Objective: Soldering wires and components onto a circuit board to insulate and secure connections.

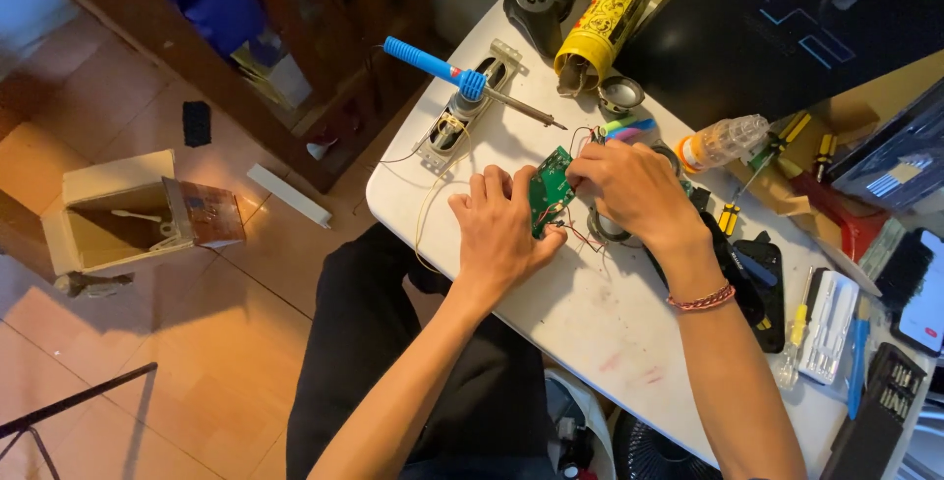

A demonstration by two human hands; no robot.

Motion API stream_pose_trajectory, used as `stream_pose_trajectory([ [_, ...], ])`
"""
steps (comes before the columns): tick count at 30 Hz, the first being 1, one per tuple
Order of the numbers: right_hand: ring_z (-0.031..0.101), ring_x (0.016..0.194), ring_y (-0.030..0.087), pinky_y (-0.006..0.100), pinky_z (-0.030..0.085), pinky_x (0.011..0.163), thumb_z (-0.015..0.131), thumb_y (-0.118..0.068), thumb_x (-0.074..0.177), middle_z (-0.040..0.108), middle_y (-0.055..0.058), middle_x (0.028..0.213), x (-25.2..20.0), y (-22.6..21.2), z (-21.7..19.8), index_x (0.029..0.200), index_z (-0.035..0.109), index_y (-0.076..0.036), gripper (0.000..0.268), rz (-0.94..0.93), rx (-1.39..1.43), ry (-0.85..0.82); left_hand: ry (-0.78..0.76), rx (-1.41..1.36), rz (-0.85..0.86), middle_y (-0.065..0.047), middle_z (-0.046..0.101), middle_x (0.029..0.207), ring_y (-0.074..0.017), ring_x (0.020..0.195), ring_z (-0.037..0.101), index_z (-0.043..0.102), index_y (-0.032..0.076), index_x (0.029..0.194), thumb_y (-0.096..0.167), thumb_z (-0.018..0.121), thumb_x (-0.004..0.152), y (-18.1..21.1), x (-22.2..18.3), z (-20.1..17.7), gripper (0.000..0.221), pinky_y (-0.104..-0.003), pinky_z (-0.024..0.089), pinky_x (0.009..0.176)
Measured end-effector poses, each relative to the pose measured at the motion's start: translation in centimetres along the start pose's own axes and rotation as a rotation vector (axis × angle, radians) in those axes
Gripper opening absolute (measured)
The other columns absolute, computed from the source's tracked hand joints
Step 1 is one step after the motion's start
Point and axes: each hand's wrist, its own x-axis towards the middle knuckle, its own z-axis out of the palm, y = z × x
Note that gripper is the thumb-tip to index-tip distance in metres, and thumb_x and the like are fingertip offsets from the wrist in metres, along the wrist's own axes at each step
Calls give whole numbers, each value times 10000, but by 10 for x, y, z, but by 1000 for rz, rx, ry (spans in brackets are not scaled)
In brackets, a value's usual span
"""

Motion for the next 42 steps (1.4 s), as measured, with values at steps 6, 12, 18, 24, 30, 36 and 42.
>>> stream_pose_trajectory([
  [6, 615, 984, 105, 269, 522, 832, 841, -184, 728, 591, -161, 964, -1, 5, 16, 927, 579, -313, 353, -67, -110, 77, -15, -5, 7, -29, 410, 943, -226, 850, 445, 558, 163, 1255, 448, 704, 569, 0, 0, -1, 757, -411, 363, 727],
  [12, 638, 977, 161, 321, 553, 842, 829, -160, 767, 638, -121, 959, -1, 2, 8, 921, 631, -274, 276, -47, -30, 65, -6, -17, 8, -25, 398, 940, -229, 852, 438, 551, 164, 1247, 435, 713, 565, 0, -1, 0, 752, -410, 352, 730],
  [18, 663, 962, 191, 374, 585, 817, 750, -319, 908, 705, -89, 910, -18, -8, -18, 951, 740, -309, 45, 71, 267, 73, 21, -35, 17, -38, 404, 946, -253, 865, 449, 551, 165, 1242, 428, 718, 558, -3, -2, 3, 752, -434, 354, 739],
  [24, 665, 971, 273, 456, 561, 859, 738, -333, 915, 751, -19, 881, -15, -18, -16, 926, 758, -246, 90, 76, 401, 32, 9, -22, 32, -29, 410, 954, -245, 875, 450, 558, 169, 1259, 407, 736, 551, -3, -3, 1, 767, -419, 354, 753],
  [30, 661, 970, 283, 491, 540, 902, 733, -348, 886, 761, -22, 854, -8, -18, -22, 902, 774, -254, 104, 100, 428, -76, 11, -6, 33, -24, 409, 952, -243, 873, 455, 560, 176, 1269, 422, 750, 539, -4, -4, 3, 794, -436, 362, 762],
  [36, 665, 956, 242, 458, 523, 914, 709, -416, 882, 751, -70, 788, -5, -17, -11, 854, 767, -270, 160, 129, 404, -101, 5, -10, 40, -26, 398, 950, -242, 868, 450, 556, 172, 1277, 427, 764, 557, -4, -4, 1, 791, -427, 365, 753],
  [42, 671, 917, 239, 452, 538, 867, 723, -467, 830, 726, -95, 719, -1, -15, 9, 781, 731, -285, 189, 130, 379, -52, 17, 8, 47, -33, 390, 952, -247, 861, 449, 557, 179, 1288, 488, 778, 573, -6, -4, 5, 810, -417, 363, 734],
])
